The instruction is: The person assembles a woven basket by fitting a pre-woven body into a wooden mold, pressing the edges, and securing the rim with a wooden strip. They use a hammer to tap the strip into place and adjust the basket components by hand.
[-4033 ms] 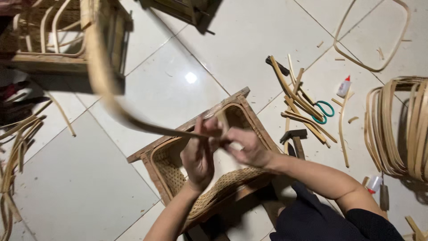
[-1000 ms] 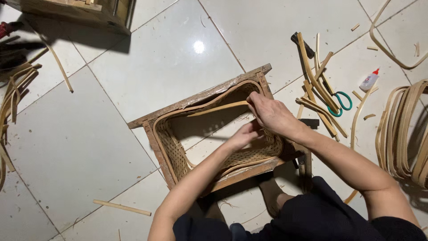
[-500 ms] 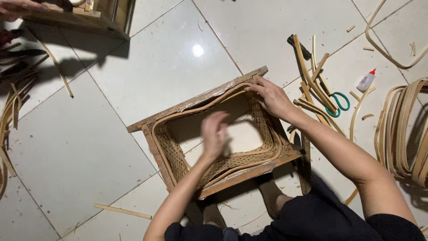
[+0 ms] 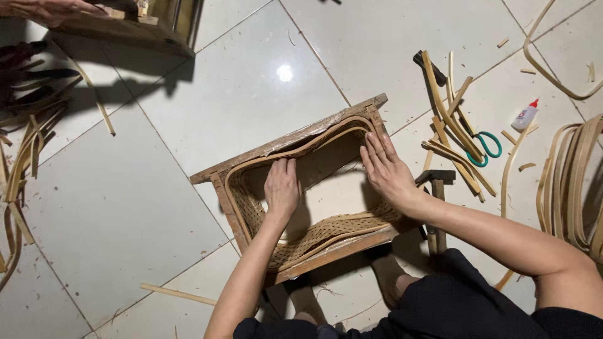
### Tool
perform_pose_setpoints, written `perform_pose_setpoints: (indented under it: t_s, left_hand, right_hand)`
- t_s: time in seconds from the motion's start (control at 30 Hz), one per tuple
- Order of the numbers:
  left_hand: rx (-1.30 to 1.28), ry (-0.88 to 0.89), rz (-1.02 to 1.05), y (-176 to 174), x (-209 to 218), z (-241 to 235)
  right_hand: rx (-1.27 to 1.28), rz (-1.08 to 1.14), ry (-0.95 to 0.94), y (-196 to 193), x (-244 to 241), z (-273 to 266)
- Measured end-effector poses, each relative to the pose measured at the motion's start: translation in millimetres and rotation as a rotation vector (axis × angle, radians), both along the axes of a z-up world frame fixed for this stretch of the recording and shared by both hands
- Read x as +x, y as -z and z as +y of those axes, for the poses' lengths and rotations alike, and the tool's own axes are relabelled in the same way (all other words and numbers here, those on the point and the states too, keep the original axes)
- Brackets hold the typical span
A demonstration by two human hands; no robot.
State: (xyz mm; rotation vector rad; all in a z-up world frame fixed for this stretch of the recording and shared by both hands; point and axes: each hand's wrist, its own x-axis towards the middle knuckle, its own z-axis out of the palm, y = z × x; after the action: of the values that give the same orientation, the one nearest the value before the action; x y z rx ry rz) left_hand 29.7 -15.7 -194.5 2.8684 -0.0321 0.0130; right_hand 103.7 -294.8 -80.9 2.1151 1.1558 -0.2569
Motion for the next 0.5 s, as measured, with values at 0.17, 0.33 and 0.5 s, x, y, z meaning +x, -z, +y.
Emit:
perform_pose_setpoints:
  t_s: [0.17, 0.33, 0.5]
  left_hand:
    - [0.087, 0.063, 0.171, 0.2, 13.2, 3.0]
    - [0.185, 0.172, 0.264, 9.8, 24.5, 6.7]
    - [0.205, 0.267, 0.154, 38.1, 14.0, 2.5]
  right_hand:
    - [-0.175, -0.112, -0.048, -5.2, -0.1, 12.3]
    - [-0.293, -0.05, -0.042, -19.5, 6.7, 32.3]
    - [-0.473, 0.153, -0.074, -18.3, 15.1, 52.4]
